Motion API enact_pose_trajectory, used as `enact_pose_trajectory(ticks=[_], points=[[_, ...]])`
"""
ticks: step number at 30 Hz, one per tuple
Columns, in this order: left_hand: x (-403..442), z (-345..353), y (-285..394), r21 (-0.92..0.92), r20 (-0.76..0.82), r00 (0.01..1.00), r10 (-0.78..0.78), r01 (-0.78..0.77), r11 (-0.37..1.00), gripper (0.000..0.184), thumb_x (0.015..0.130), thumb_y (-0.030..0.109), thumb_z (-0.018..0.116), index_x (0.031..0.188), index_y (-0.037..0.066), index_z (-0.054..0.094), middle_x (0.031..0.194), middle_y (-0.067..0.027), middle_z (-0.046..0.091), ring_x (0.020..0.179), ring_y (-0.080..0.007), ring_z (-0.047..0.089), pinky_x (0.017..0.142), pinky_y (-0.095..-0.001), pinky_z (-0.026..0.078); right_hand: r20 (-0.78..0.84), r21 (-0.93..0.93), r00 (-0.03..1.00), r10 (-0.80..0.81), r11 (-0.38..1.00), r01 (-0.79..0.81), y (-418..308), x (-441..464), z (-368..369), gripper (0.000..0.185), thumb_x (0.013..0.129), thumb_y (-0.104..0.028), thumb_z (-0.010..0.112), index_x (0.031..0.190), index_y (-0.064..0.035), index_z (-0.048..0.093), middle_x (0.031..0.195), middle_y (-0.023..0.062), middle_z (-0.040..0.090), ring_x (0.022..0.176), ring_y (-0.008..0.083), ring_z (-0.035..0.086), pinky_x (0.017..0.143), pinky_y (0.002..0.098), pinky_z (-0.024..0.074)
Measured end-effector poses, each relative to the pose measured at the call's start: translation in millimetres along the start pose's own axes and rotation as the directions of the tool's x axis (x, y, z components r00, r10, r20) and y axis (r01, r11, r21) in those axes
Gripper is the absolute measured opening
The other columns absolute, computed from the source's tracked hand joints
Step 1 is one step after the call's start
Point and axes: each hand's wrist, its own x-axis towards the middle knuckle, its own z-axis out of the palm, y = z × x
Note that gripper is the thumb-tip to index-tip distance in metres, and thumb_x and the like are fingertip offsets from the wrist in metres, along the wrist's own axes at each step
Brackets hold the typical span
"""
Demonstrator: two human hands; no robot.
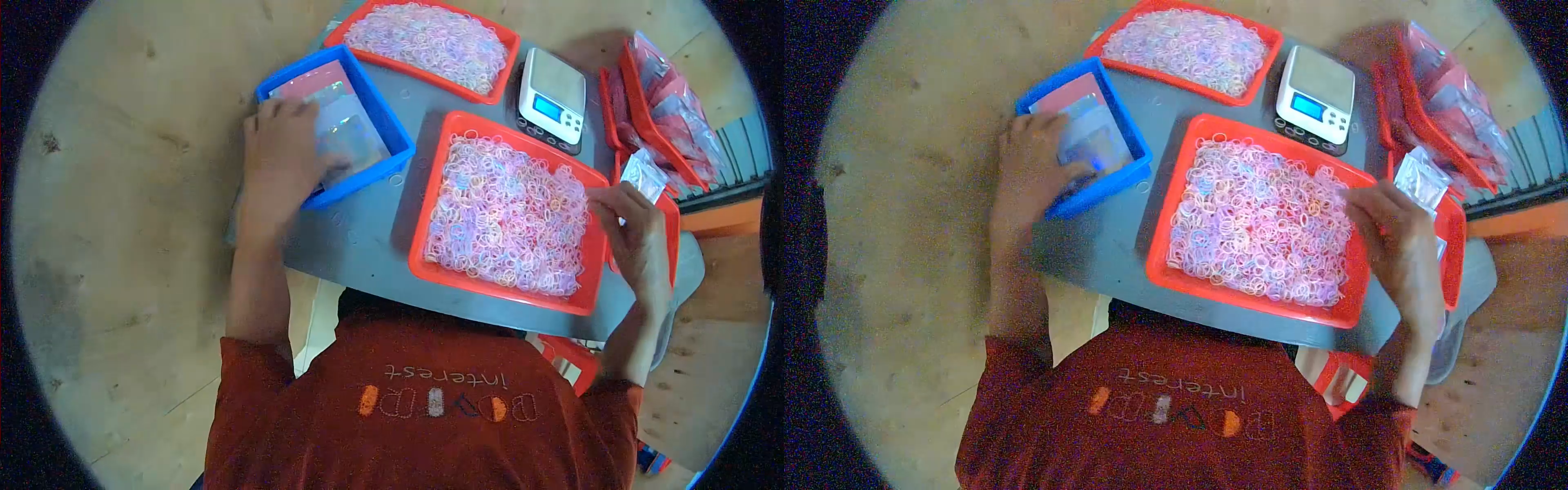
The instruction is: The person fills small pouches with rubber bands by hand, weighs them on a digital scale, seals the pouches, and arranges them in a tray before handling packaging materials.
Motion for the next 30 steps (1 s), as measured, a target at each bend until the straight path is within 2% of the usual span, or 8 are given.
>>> enact_pose_trajectory(ticks=[2,5,11,17,20,23,26,30], points=[[-3.0,-2.7,6.4,0.021,0.065,0.997,-0.03,0.029,0.999,0.065,0.07,0.034,0.083,0.127,0.007,0.065,0.12,-0.018,0.065,0.117,-0.0406,0.056,0.105,-0.0488,0.04,0.032,-0.001,0.999,-0.019,1.0,0.019,-9.6,5.9,9.6,0.014,0.088,-0.001,0.071,0.102,0.0005,0.071,0.087,0.0152,0.066,0.076,0.0299,0.067,0.069,0.0374,0.053],[-0.9,0.1,5.6,0.023,0.005,0.999,-0.05,0.05,0.998,0.055,0.073,0.029,0.081,0.122,0.007,0.067,0.116,-0.0169,0.067,0.115,-0.037,0.058,0.105,-0.0493,0.038,0.008,0.089,0.998,-0.056,0.995,0.055,-18.2,9.4,19.6,0.014,0.088,-0.002,0.071,0.102,-0.0006,0.072,0.088,0.0143,0.068,0.077,0.0298,0.068,0.068,0.038,0.0539],[7.3,2.1,-12.8,-0.407,-0.095,0.986,-0.137,0.087,0.909,0.025,0.083,0.016,0.075,0.104,0.004,0.069,0.094,-0.013,0.069,0.093,-0.0287,0.066,0.091,-0.0394,0.049,-0.008,0.146,0.999,-0.044,0.988,0.044,-23.8,12.7,21.3,0.013,0.089,-0.003,0.071,0.102,-0.0001,0.073,0.088,0.0139,0.068,0.077,0.0275,0.068,0.067,0.0361,0.0537],[7.6,-74.1,47.3,-0.676,-0.283,0.954,-0.096,-0.128,0.725,0.007,0.086,0.007,0.069,0.093,0.005,0.069,0.087,-0.0119,0.067,0.092,-0.0252,0.067,0.084,-0.0357,0.052,-0.237,0.311,0.964,-0.117,0.932,0.189,-30.7,19.1,15.1,0.021,0.086,-0.002,0.075,0.106,-0.0024,0.076,0.084,0.0076,0.065,0.073,0.0163,0.061,0.062,0.0284,0.047],[14.7,-85.5,81.6,-0.495,-0.464,0.819,0.338,-0.556,0.668,0.009,0.083,0.004,0.071,0.092,0.005,0.07,0.089,-0.0109,0.067,0.091,-0.0269,0.067,0.082,-0.0363,0.053,-0.268,0.484,0.962,-0.048,0.857,0.178,-47.0,15.7,7.1,0.028,0.083,-0.001,0.077,0.111,-0.001,0.075,0.087,0.0039,0.06,0.078,0.013,0.055,0.066,0.0244,0.0404],[29.1,-67.4,112.0,-0.478,-0.448,0.679,0.582,-0.732,0.486,0.014,0.079,0.004,0.074,0.093,0.005,0.071,0.092,-0.0099,0.066,0.09,-0.0287,0.066,0.08,-0.0375,0.052,-0.212,0.501,0.973,-0.089,0.845,0.187,-51.7,20.8,2.4,0.025,0.085,-0.002,0.076,0.11,-0.0012,0.075,0.087,0.0037,0.06,0.077,0.0112,0.056,0.064,0.0244,0.0404],[33.7,-60.3,142.8,-0.552,-0.449,0.7,0.555,-0.706,0.443,0.02,0.075,0.003,0.077,0.094,0.005,0.07,0.093,-0.0091,0.065,0.089,-0.0285,0.064,0.077,-0.039,0.051,-0.081,0.531,0.992,-0.093,0.838,0.121,-37.5,20.2,10.8,0.02,0.086,-0.004,0.076,0.106,-0.0004,0.075,0.085,0.0036,0.062,0.075,0.0097,0.056,0.063,0.0254,0.0411],[34.5,-43.7,163.4,-0.576,-0.579,0.754,0.311,-0.648,0.498,0.028,0.07,0.004,0.084,0.094,0.004,0.069,0.088,-0.0095,0.063,0.086,-0.0264,0.062,0.074,-0.0383,0.05,-0.061,0.602,0.994,0.085,0.798,-0.032,-22.8,17.4,18.8,0.009,0.09,-0.009,0.075,0.096,-0.0015,0.075,0.076,0.0026,0.064,0.065,0.0082,0.057,0.056,0.0247,0.0451]])
